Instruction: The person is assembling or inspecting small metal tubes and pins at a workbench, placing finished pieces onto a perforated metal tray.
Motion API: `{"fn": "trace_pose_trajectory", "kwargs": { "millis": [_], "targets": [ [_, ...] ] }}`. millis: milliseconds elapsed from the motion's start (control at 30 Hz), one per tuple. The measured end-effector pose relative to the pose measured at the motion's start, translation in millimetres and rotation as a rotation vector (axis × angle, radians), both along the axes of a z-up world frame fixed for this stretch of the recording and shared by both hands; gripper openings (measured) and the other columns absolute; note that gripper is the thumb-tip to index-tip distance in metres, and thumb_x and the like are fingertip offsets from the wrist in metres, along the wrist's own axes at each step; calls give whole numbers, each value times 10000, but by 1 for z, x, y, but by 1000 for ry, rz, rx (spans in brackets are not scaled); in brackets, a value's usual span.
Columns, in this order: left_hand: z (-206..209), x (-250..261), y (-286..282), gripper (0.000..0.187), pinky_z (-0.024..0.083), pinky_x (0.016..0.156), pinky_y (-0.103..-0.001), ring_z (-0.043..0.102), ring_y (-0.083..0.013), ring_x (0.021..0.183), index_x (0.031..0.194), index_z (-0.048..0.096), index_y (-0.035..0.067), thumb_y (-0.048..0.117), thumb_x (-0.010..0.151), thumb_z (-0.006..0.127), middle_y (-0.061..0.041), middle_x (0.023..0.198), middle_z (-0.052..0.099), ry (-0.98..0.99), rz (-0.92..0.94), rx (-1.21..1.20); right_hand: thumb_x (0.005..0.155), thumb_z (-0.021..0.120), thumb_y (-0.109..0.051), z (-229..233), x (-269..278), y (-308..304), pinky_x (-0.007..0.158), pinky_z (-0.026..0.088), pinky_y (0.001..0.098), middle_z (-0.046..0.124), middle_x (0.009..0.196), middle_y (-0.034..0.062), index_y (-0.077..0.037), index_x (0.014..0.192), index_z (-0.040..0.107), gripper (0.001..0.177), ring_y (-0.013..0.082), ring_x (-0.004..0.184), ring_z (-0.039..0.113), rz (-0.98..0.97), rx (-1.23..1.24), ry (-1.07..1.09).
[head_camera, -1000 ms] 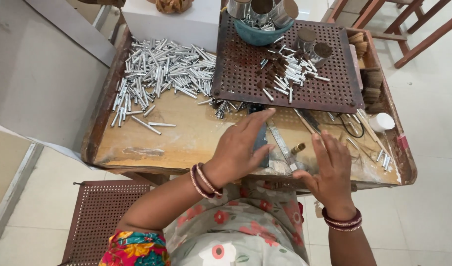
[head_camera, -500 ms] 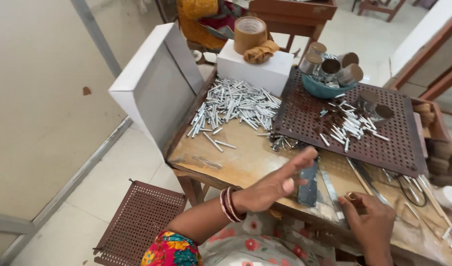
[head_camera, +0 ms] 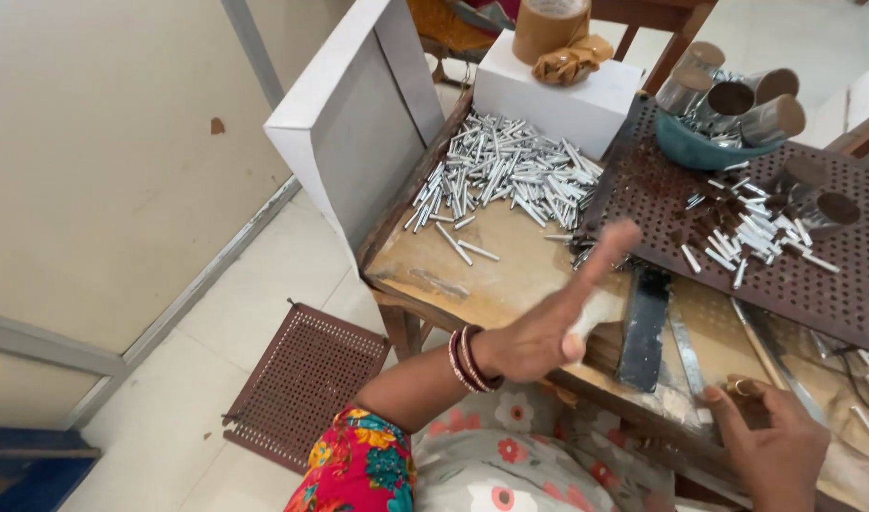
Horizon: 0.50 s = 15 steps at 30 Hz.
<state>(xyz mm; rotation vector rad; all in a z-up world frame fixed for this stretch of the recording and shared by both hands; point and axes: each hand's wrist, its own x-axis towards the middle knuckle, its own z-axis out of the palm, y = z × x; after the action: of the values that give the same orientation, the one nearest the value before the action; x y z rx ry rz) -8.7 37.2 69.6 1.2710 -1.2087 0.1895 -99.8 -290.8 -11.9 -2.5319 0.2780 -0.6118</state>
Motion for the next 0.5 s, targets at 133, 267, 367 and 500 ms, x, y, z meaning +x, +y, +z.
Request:
{"fn": "trace_pose_trajectory", "kwargs": {
  "millis": [133, 267, 367, 500],
  "targets": [
    [-7, -15, -22, 828, -60, 1371, -456, -89, -240, 1632, 1689, -90, 256, 775, 1071, 93, -30, 1736, -19, -59, -400, 212, 907, 817, -261, -19, 9, -24, 626, 595, 273, 758, 864, 140, -15, 1097, 768, 314, 175, 722, 749, 89, 14, -116],
    [-7, -26, -34, 853, -73, 1337, -440, -183, -232, 1622, 1681, -47, 228, 780, 1050, 111, -40, 1773, -84, 47, -432, 224, 917, 846, -278, -11, 5, -9, 690, 586, 285, 756, 823, 147, -21, 1054, 786, 298, 188, 733, 752, 52, -112, -88],
    [-5, -26, -36, 853, -91, 1341, -419, -192, -207, 1616, 1682, -58, 215, 768, 1052, 99, -13, 1772, -103, 12, -370, 159, 943, 814, -247, 7, 18, -14, 648, 588, 319, 742, 770, 140, -23, 997, 796, 231, 214, 693, 739, 76, -65, 133],
    [-18, -24, -40, 844, -72, 1349, -431, -106, -239, 1629, 1683, -62, 139, 736, 1100, 66, -57, 1779, -60, -102, -15, 130, 916, 831, -291, -2, 1, 1, 805, 581, 328, 759, 826, 154, 2, 1002, 776, 310, 190, 726, 733, -7, -239, -133]
  ]
}}
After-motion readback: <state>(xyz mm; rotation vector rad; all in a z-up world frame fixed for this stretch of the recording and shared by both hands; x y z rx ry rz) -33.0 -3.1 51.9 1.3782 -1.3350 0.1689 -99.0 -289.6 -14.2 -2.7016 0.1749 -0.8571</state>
